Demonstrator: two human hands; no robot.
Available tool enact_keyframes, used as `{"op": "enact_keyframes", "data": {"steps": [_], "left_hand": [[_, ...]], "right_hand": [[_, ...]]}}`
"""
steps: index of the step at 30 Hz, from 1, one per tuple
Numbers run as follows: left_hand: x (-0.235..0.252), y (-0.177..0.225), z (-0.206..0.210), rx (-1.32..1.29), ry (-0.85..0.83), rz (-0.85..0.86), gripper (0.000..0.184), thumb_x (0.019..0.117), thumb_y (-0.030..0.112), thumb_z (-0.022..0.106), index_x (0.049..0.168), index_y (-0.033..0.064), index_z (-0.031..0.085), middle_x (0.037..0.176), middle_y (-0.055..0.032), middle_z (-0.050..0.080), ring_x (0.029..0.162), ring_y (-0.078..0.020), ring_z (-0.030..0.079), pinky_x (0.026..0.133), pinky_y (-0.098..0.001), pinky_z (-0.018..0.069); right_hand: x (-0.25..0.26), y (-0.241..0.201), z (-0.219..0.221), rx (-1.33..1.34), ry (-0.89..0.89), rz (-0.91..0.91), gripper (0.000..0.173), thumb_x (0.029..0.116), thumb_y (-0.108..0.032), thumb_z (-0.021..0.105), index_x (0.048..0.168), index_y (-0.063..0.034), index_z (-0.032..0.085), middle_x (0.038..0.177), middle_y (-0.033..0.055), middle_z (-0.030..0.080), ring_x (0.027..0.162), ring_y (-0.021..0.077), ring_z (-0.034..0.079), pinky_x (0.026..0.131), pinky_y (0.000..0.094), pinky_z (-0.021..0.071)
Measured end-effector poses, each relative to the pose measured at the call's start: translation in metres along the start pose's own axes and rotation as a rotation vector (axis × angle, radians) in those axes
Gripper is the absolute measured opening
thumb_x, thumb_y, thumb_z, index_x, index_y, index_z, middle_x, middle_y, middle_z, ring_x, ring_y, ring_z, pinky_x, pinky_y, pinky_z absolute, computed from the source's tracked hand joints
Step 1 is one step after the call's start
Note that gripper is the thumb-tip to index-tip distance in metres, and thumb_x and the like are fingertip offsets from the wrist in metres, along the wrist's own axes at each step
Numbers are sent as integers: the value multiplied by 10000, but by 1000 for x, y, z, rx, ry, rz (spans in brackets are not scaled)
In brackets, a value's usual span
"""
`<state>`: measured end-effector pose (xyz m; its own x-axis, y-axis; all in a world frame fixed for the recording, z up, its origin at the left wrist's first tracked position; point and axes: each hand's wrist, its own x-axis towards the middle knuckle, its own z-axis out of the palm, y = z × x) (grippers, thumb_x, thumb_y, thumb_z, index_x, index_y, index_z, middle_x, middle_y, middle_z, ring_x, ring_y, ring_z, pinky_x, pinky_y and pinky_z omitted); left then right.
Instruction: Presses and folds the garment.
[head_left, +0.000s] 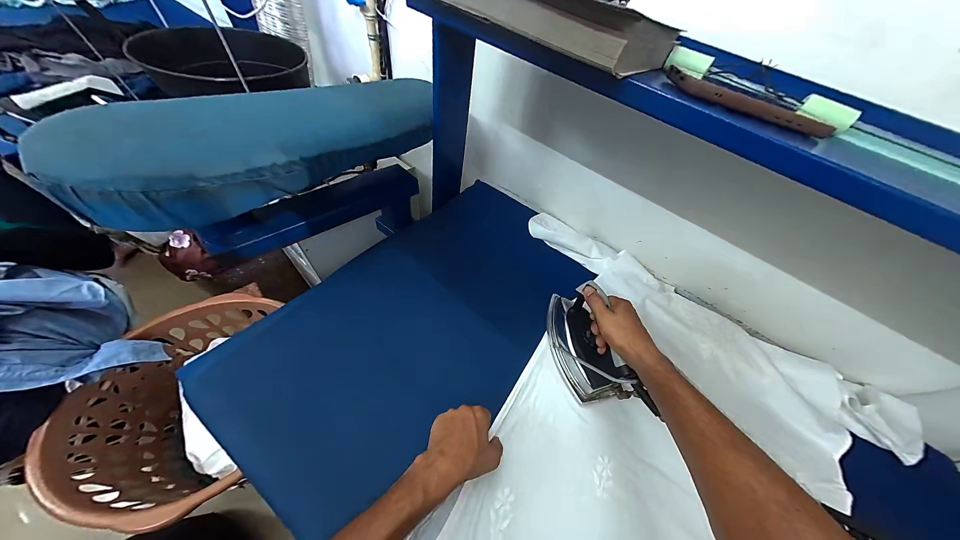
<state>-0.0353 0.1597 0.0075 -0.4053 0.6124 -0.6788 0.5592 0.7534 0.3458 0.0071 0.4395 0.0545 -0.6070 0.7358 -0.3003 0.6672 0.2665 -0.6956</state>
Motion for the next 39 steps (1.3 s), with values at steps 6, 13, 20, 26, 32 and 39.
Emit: {"op": "enact_keyframes", "data": {"steps": [6,13,20,26,32,39], "left_hand": [[11,-35,19,-571,114,128,339,900,336,728,1007,18,674,877,-130,672,818,-267,659,776,-495,542],[0,-47,40,-1086,113,218,279,912,113,754,1144,17,633,906,-58,693,780,-134,686,754,-319,595],[-7,-48,30,-1073,-76,151,192,1002,193,676,1123,68,594,873,-34,680,732,-103,654,656,-269,543],[-11,-51,24,-1021,-118,105,170,996,202,686,1098,85,617,864,-17,665,689,-74,619,614,-224,510],[-26,-52,17,-918,-192,88,165,1020,236,649,1069,81,622,821,6,631,686,-65,611,654,-232,528],[-44,-66,27,-909,-257,66,143,1015,216,652,1028,88,591,778,18,603,664,-64,603,648,-238,531]], "right_hand": [[-31,7,8,28,-23,-21,593,1065,-594,378,902,-49,542,566,58,501,417,165,509,428,329,490],[-49,10,15,51,-67,-42,585,1068,-583,386,913,-43,549,576,64,501,416,170,500,425,329,486],[-78,13,23,46,-93,-24,611,1053,-624,381,933,-50,555,575,73,490,413,185,496,420,344,480],[-96,12,33,39,-115,-30,589,1058,-603,393,926,-51,549,575,78,500,425,188,514,433,343,485],[-111,14,44,15,-146,-49,581,1065,-585,397,954,-39,561,585,79,513,439,192,532,454,356,504],[-131,16,53,-7,-169,-61,593,1052,-608,403,950,-45,559,586,67,521,443,180,542,464,335,511]]}}
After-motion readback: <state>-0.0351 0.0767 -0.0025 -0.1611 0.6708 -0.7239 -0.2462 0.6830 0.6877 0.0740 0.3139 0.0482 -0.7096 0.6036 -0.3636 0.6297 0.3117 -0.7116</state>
